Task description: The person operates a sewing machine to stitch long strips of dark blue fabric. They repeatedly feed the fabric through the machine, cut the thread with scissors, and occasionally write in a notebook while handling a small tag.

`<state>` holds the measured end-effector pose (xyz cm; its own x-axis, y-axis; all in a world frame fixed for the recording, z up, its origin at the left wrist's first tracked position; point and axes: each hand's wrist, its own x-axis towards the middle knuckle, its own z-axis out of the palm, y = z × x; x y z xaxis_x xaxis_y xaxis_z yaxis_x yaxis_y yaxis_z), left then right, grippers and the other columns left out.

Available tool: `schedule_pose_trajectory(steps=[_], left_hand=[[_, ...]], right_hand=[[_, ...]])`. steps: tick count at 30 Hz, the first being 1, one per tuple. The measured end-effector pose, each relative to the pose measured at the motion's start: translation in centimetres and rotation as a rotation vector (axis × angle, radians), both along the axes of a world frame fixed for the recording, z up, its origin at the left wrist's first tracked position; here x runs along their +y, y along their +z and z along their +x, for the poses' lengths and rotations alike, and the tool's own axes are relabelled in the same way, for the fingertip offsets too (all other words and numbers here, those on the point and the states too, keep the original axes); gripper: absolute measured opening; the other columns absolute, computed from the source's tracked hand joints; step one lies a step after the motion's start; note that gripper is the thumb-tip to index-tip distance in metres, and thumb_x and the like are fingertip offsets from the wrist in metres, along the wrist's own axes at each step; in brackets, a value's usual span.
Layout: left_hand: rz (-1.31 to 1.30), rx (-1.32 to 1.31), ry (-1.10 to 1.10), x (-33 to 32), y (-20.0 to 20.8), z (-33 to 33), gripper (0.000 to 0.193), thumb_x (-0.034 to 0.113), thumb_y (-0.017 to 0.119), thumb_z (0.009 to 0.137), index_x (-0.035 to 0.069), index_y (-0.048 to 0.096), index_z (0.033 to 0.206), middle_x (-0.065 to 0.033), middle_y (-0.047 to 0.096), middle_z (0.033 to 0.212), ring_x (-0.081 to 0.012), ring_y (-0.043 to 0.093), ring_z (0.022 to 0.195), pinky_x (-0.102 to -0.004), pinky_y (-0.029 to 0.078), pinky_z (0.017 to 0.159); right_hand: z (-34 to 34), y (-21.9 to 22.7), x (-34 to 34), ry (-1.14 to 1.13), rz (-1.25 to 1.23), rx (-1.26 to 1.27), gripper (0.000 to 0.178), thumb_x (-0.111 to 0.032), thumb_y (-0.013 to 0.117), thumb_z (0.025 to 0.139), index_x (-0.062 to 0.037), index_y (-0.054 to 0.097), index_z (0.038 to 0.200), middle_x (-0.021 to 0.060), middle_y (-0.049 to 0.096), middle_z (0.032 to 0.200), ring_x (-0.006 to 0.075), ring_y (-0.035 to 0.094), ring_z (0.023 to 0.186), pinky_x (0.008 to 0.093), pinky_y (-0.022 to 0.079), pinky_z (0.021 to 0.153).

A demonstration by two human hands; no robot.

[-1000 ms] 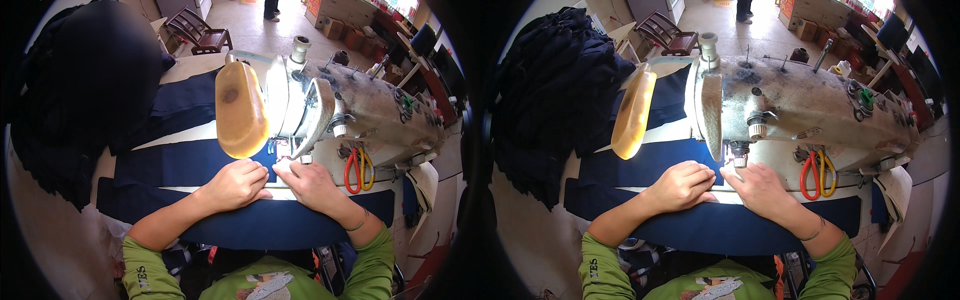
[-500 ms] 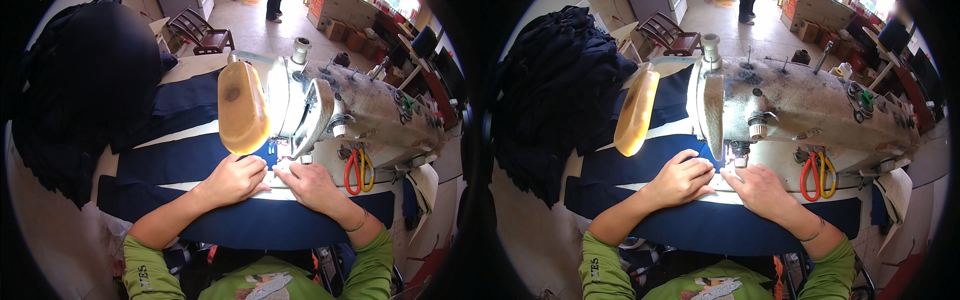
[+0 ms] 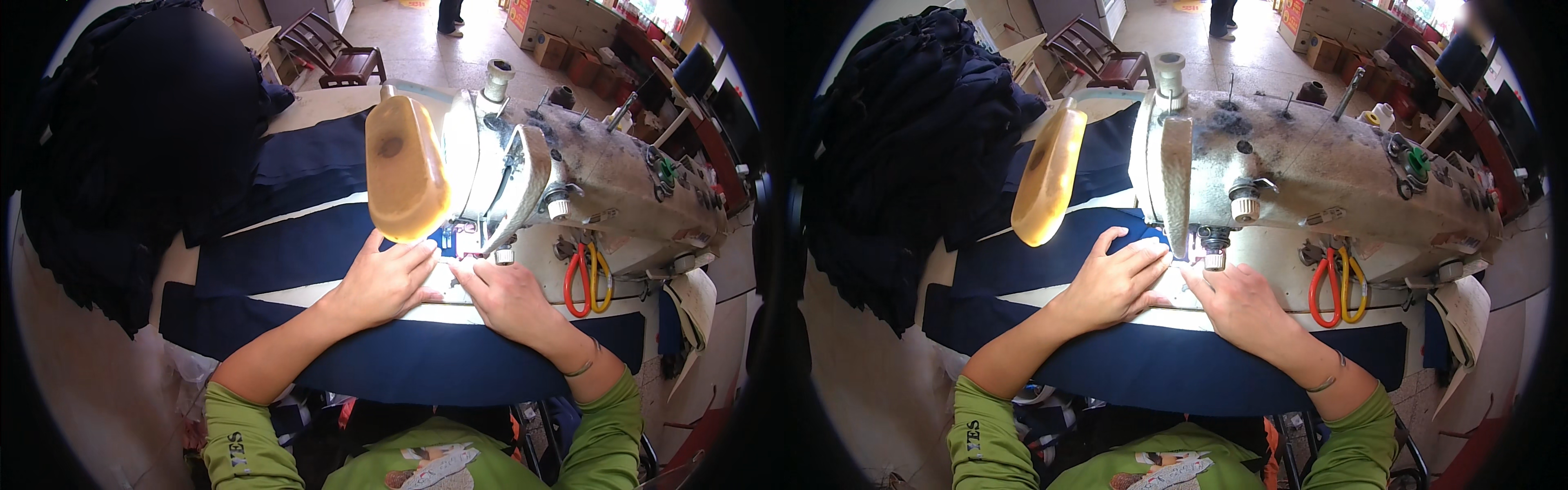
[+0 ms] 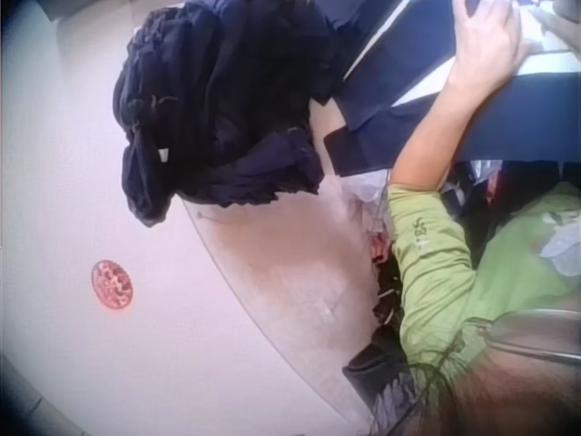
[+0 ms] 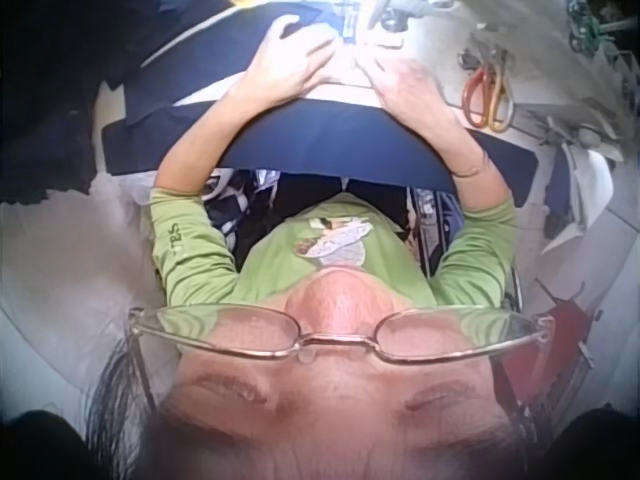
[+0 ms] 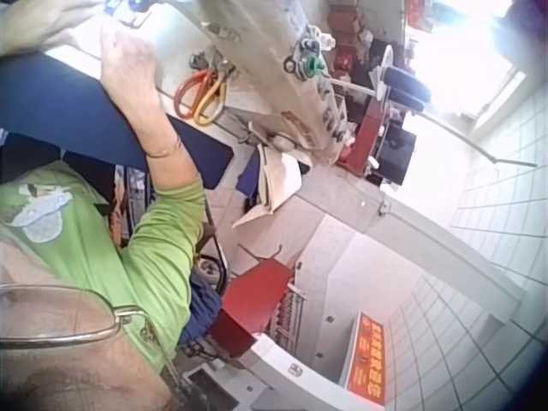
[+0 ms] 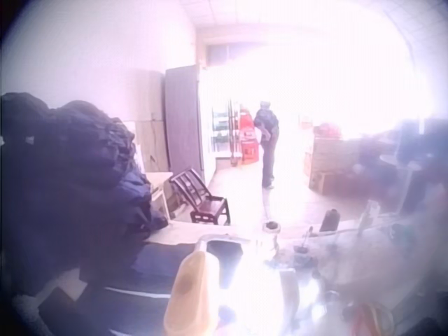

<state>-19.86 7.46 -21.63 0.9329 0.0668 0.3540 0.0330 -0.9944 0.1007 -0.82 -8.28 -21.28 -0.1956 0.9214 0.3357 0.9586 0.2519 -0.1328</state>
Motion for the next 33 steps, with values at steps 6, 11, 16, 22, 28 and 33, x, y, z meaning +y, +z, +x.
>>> schedule_pose_trajectory(steps=[6, 11, 16, 22, 28, 33], left_hand=[[-0.007, 0.078, 0.067, 0.19, -0.46, -0.11, 0.055, 0.045, 0.061, 0.094, 0.004, 0.061, 0.13, -0.0097, 0.062, 0.13, -0.0225, 0.056, 0.125, -0.0544, 0.027, 0.112], [0.002, 0.145, 0.119, 0.21, -0.42, 0.02, 0.057, 0.048, 0.056, 0.096, 0.004, 0.058, 0.134, -0.0104, 0.058, 0.137, -0.023, 0.051, 0.131, -0.0572, 0.024, 0.113], [0.008, 0.173, 0.133, 0.3, -0.49, 0.04, 0.058, 0.048, 0.054, 0.098, 0.005, 0.056, 0.136, -0.0109, 0.054, 0.141, -0.0235, 0.047, 0.134, -0.0576, 0.024, 0.114], [0.009, 0.17, 0.126, 0.35, -0.52, 0.1, 0.056, 0.047, 0.053, 0.099, 0.004, 0.056, 0.136, -0.0115, 0.053, 0.142, -0.0236, 0.046, 0.135, -0.0568, 0.025, 0.113], [0.018, 0.146, 0.113, 0.43, -0.6, 0.08, 0.056, 0.046, 0.054, 0.098, 0.004, 0.056, 0.135, -0.0121, 0.053, 0.143, -0.0236, 0.046, 0.136, -0.0556, 0.026, 0.112], [0.01, 0.139, 0.111, 0.26, -0.38, 0.16, 0.055, 0.045, 0.056, 0.097, 0.004, 0.057, 0.134, -0.012, 0.054, 0.142, -0.0236, 0.046, 0.136, -0.0547, 0.027, 0.111]], right_hand=[[-0.1, 0.21, -0.1, -0.011, -0.058, -0.003, 0.039, -0.008, 0.058, 0.086, -0.0063, 0.066, 0.124, 0.0052, 0.055, 0.077, 0.0219, 0.059, 0.068, 0.0353, 0.046, 0.065], [0.12, -0.17, 0.01, 0.004, 0.004, 0.009, 0.032, -0.011, 0.064, 0.09, -0.0087, 0.068, 0.122, 0.0052, 0.05, 0.075, 0.0205, 0.058, 0.062, 0.035, 0.047, 0.057], [0.05, 0.13, -0.18, -0.009, -0.072, 0.008, 0.041, -0.007, 0.057, 0.085, -0.0059, 0.065, 0.124, 0.0044, 0.058, 0.078, 0.0226, 0.059, 0.072, 0.0355, 0.046, 0.068], [0.06, 0.14, -0.15, -0.008, -0.064, 0.016, 0.039, -0.007, 0.056, 0.085, -0.0064, 0.066, 0.124, 0.0047, 0.058, 0.077, 0.023, 0.059, 0.071, 0.0359, 0.046, 0.068], [0.09, 0.23, -0.17, -0.01, -0.077, 0.016, 0.037, -0.008, 0.056, 0.087, -0.0059, 0.066, 0.122, 0.0052, 0.058, 0.078, 0.0234, 0.059, 0.071, 0.0363, 0.046, 0.068], [0.04, 0.25, -0.19, -0.003, -0.057, 0.04, 0.035, -0.008, 0.056, 0.088, -0.0052, 0.066, 0.121, 0.0063, 0.059, 0.079, 0.0248, 0.06, 0.072, 0.0379, 0.047, 0.067]])
